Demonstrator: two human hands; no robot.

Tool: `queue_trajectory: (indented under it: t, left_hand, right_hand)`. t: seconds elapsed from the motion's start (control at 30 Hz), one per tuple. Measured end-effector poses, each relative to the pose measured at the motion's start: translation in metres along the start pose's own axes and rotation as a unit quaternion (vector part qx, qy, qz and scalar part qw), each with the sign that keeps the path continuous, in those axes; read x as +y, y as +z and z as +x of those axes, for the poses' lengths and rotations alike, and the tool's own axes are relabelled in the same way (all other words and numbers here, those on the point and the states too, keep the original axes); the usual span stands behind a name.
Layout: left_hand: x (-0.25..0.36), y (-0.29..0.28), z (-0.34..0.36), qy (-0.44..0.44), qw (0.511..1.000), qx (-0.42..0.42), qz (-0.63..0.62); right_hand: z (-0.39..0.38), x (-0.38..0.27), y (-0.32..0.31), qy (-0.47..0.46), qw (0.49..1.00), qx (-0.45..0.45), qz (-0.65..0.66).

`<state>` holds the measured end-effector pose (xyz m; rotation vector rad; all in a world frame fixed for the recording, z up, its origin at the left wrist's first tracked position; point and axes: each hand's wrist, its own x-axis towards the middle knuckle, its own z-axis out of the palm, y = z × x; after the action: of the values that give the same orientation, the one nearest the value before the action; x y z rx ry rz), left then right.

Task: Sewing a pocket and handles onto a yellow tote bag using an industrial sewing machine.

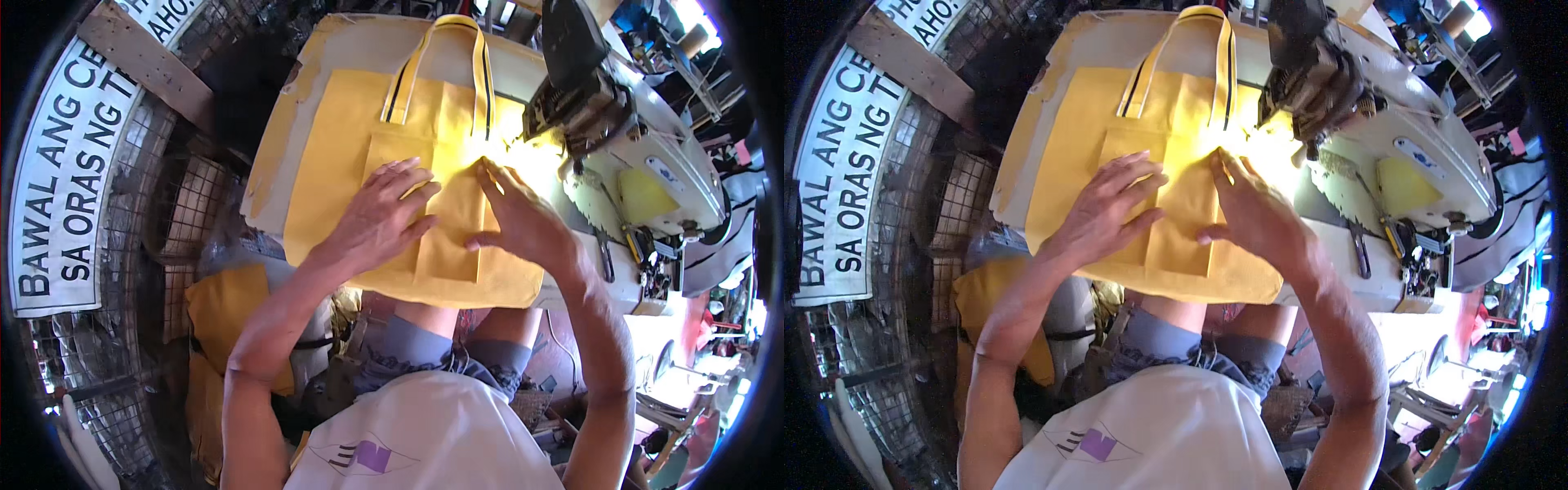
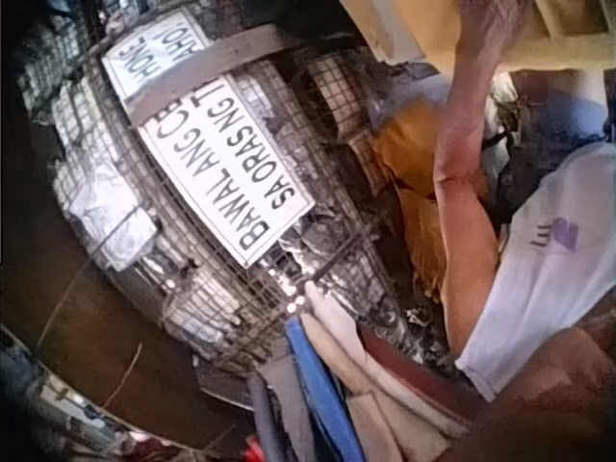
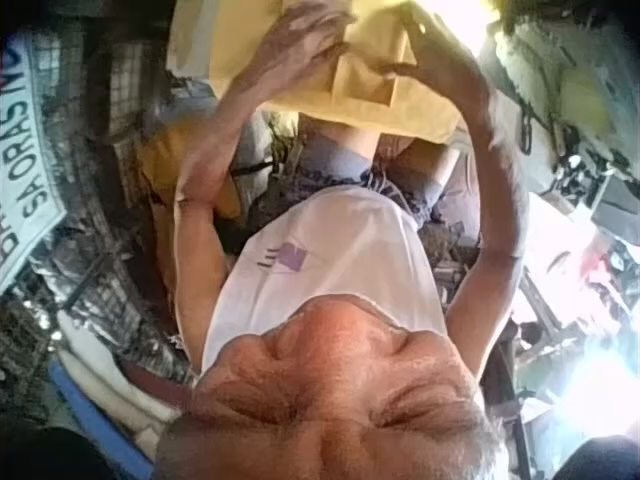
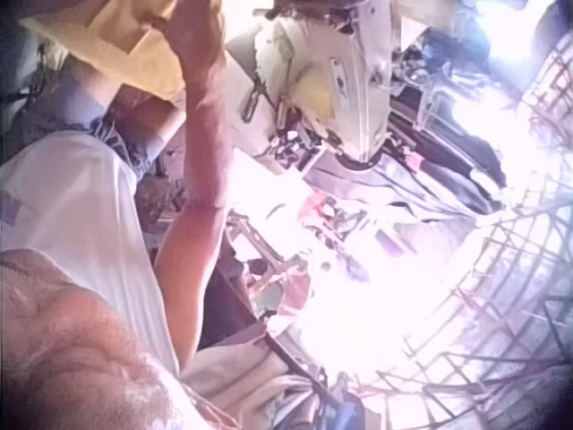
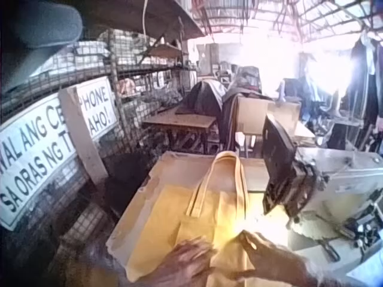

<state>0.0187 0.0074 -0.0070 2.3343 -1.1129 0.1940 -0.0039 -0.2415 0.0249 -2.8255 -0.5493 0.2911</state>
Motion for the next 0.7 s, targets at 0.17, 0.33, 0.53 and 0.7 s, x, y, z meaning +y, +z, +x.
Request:
queue_trajectory:
  t: [0.17,0.33,0.53,0.7]
  left_hand:
    - [-0.014,0.023,0.014,-0.016,0.991,-0.028,0.130]
    - [-0.022,0.016,0.009,-0.025,0.991,-0.071,0.113]
    - [-0.017,0.000,0.014,-0.039,0.986,-0.105,0.120]
    - [-0.018,0.000,0.015,-0.028,0.986,-0.112,0.124]
  right_hand:
    - [-0.003,-0.005,-0.002,0.021,0.999,-0.031,-0.014]
    - [-0.009,-0.012,-0.003,0.039,0.999,-0.029,-0.005]
    - [-0.012,-0.009,-0.002,0.009,1.000,0.018,-0.007]
    - [-0.010,-0.010,-0.002,0.026,0.999,0.017,0.015]
